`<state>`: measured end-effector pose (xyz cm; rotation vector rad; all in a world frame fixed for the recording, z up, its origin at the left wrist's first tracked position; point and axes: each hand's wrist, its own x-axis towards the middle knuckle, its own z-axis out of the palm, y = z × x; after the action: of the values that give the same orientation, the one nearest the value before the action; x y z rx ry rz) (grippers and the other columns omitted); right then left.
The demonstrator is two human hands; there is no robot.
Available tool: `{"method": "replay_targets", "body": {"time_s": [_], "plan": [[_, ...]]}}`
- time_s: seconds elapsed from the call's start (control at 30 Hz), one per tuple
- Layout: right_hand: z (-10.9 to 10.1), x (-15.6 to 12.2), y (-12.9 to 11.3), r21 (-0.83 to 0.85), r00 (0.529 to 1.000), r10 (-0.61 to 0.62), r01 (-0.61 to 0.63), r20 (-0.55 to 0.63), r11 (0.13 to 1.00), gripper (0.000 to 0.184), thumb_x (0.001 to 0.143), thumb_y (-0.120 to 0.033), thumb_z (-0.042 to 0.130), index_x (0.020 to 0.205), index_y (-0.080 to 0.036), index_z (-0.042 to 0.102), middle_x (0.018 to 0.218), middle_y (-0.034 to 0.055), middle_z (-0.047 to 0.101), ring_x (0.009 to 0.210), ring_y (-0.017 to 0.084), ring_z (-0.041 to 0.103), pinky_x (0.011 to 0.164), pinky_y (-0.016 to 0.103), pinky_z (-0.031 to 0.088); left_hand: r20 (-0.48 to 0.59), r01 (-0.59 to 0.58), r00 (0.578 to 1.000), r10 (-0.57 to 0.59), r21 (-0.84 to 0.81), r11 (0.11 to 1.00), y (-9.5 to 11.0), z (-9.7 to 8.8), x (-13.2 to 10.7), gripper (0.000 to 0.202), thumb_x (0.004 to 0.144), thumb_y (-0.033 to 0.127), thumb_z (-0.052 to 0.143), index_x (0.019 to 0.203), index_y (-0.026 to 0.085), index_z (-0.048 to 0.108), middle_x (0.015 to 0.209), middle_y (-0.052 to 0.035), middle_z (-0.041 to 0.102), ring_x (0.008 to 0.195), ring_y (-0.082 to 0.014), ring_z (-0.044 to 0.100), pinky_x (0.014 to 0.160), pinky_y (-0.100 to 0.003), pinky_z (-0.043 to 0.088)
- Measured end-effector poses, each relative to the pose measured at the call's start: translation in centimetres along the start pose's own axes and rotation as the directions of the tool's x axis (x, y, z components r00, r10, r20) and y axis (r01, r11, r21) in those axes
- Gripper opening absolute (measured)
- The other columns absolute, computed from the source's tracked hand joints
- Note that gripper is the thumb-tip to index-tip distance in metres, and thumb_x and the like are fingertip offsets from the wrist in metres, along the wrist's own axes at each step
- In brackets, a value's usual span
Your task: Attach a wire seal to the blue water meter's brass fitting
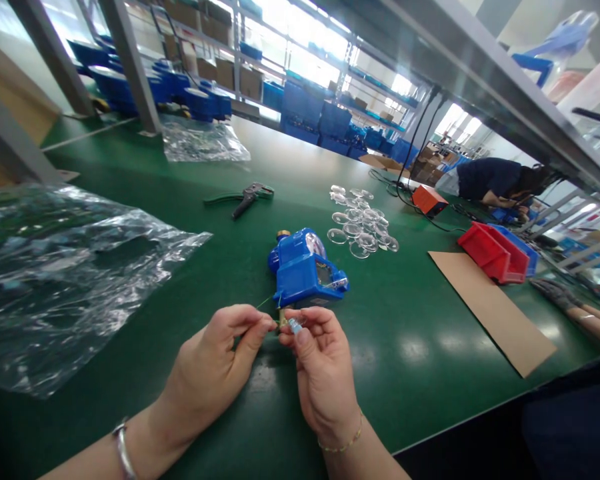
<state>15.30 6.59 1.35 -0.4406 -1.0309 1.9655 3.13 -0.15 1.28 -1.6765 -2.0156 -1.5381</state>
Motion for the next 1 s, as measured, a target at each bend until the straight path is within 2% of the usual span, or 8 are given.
{"method": "replay_targets", "body": {"time_s": [0.17,0.4,0.6,1.0], "plan": [[-0.14,-0.03,-0.01,-0.002,1.000,-0.015,0.015,0.003,1.000,0.016,0.082,-0.018,0.067,0.097,-0.020,0.060,0.103,0.0041,0.063,0.088,0.012,0.061,0.081,0.024,0.050,-0.015,-0.134,0.991,0.135,0.066,0.989,-0.13,-0.17,-0.04,0.012,0.089,0.020,0.052,0.098,0.021,0.043,0.080,0.0003,0.057,0.072,-0.0142,0.057,0.069,-0.024,0.045],[-0.12,-0.02,0.01,-0.003,1.000,-0.008,0.008,0.012,1.000,0.016,0.082,-0.018,0.067,0.097,-0.020,0.060,0.104,0.0040,0.063,0.088,0.012,0.062,0.082,0.024,0.050,0.000,-0.214,0.977,0.215,0.078,0.974,-0.18,-0.10,-0.10,0.014,0.087,0.015,0.053,0.098,0.018,0.043,0.081,-0.0015,0.056,0.072,-0.0150,0.054,0.069,-0.026,0.045],[-0.03,0.03,-0.05,0.005,1.000,-0.005,0.005,0.016,1.000,0.016,0.082,-0.018,0.067,0.096,-0.020,0.060,0.102,0.0044,0.064,0.087,0.012,0.062,0.081,0.023,0.050,-0.050,-0.293,0.954,0.297,0.074,0.953,0.04,-0.17,0.29,0.009,0.088,0.011,0.051,0.095,0.015,0.046,0.078,-0.0019,0.056,0.068,-0.0143,0.052,0.065,-0.027,0.045],[-0.14,-0.01,0.01,-0.002,0.999,-0.022,0.022,0.029,1.000,0.016,0.083,-0.016,0.065,0.097,-0.020,0.060,0.103,0.0046,0.064,0.087,0.011,0.061,0.081,0.021,0.050,-0.019,-0.315,0.948,0.316,0.057,0.947,0.00,-0.17,0.17,0.013,0.086,0.008,0.053,0.096,0.012,0.046,0.077,-0.0028,0.055,0.069,-0.0143,0.049,0.066,-0.028,0.044]]}}
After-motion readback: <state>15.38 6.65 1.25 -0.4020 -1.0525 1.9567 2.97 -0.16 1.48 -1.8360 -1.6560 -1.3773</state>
